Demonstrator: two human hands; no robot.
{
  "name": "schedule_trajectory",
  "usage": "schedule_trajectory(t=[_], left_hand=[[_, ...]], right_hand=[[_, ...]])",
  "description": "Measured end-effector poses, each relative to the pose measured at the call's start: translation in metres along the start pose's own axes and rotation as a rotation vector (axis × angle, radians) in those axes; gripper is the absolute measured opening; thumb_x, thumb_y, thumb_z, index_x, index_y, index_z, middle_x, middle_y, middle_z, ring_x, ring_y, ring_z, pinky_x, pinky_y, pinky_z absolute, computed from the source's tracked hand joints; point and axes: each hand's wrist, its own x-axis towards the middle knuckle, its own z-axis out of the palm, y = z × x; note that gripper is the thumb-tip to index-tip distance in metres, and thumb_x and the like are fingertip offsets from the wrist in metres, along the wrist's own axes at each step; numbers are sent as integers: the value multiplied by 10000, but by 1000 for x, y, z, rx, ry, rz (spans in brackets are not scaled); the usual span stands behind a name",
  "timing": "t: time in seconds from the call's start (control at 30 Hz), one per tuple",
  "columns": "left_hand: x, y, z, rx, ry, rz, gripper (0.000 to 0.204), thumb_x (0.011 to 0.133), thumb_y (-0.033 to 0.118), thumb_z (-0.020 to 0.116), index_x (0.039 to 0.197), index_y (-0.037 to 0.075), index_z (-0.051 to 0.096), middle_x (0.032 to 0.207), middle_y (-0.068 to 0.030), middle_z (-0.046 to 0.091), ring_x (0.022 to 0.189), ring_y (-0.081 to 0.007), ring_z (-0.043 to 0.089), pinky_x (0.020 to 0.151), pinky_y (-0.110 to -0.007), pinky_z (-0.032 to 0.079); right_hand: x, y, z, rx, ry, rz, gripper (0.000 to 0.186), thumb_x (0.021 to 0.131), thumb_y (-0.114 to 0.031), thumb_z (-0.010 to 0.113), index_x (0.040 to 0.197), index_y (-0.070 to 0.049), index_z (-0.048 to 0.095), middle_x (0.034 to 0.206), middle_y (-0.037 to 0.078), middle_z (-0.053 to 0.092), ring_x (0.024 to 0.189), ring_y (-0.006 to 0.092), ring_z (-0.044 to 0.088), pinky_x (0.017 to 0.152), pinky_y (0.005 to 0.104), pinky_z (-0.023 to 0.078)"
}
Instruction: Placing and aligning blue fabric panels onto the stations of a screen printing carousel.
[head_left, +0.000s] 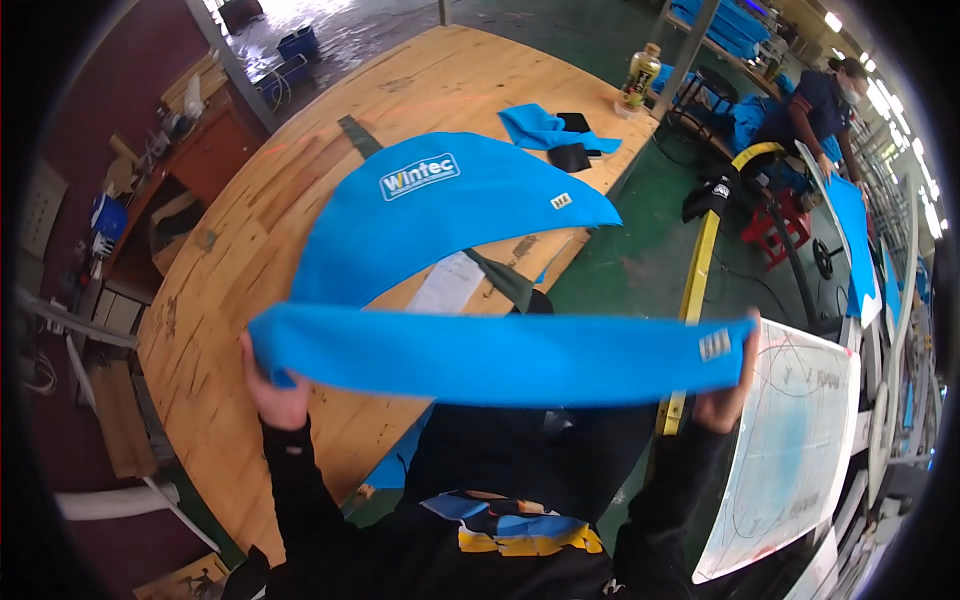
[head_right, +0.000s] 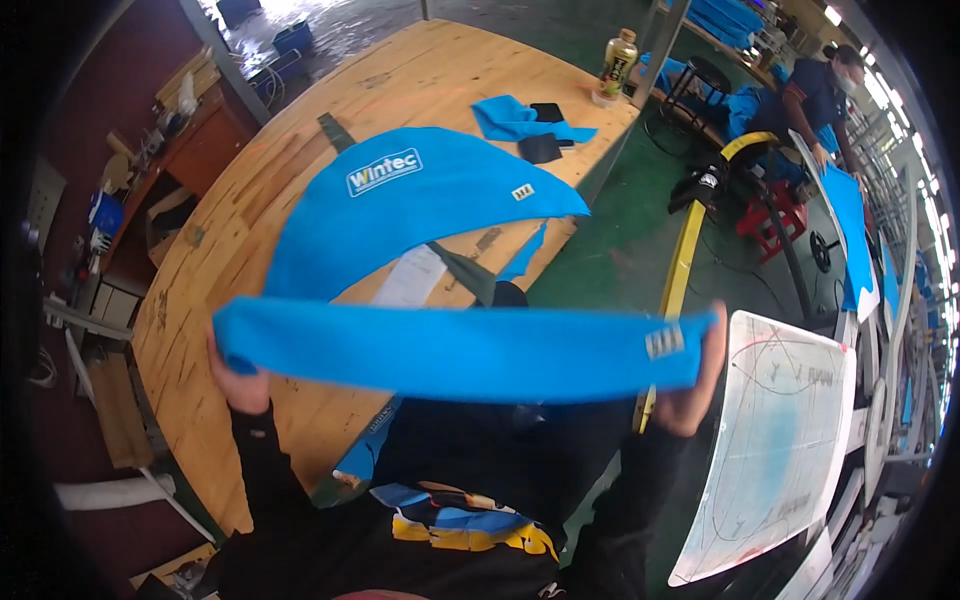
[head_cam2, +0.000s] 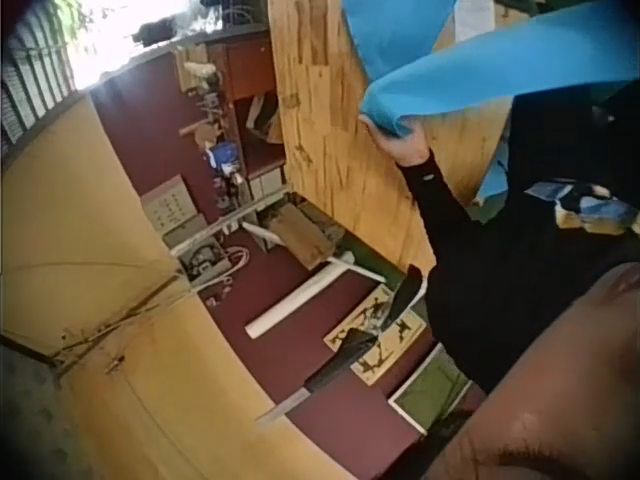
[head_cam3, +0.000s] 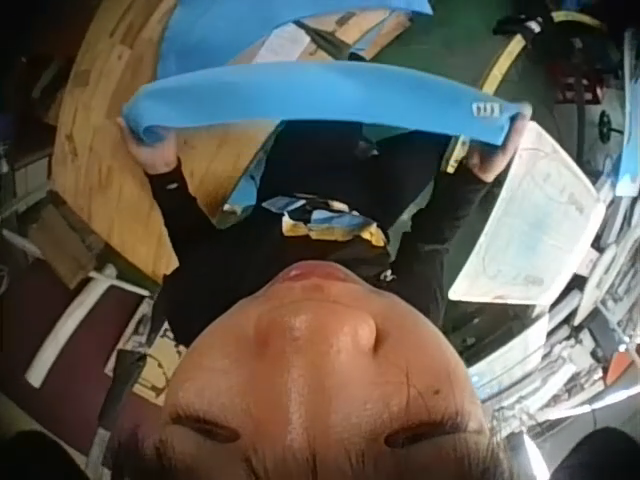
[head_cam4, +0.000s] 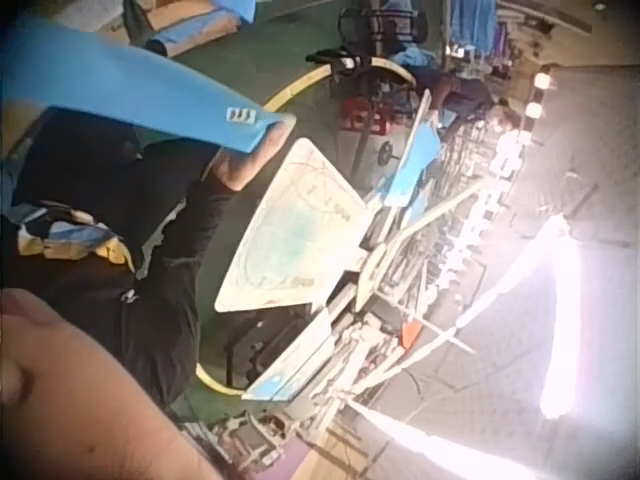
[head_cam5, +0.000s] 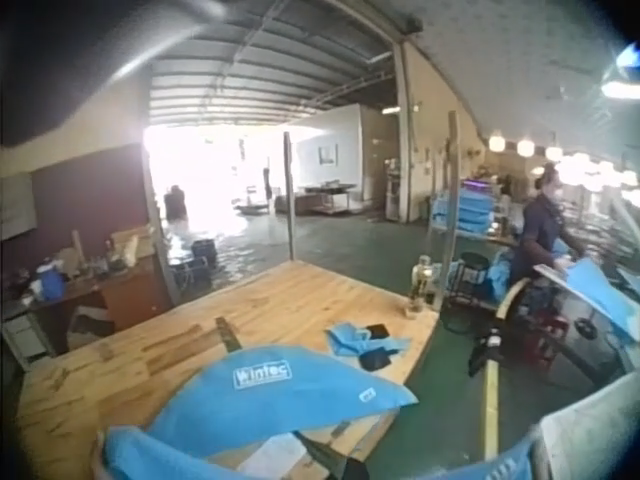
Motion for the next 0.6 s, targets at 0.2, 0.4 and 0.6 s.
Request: schedule_trajectory(t=[0.2, 0.4, 0.6], left_hand=[[100, 37, 3, -97, -196, 121, 397, 978, 317, 507, 1214, -2, 510, 1181, -92, 577, 1116, -214, 526, 1017, -391, 378], [118, 68, -14, -14, -159, 231, 413, 971, 311, 526, 1213, -22, 499, 1247, -126, 531, 1180, -238, 475, 1061, -393, 325], [88, 35, -60, 559, 252, 151, 384, 964, 318, 543, 1190, 9, 521, 1178, -102, 542, 1123, -198, 493, 973, -339, 383]], right_hand=[[142, 50, 145, 77, -420, -42, 206, 961, -227, 560, 1105, -83, 590, 977, -20, 593, 871, 72, 532, 830, 259, 426], [190, 82, 194, 29, -483, -153, 203, 969, -226, 554, 1053, -51, 614, 847, -14, 609, 702, 45, 515, 629, 222, 406], [200, 157, 138, -616, -325, -155, 271, 930, -250, 610, 1028, -1, 654, 720, -27, 582, 628, 42, 507, 530, 220, 379]])
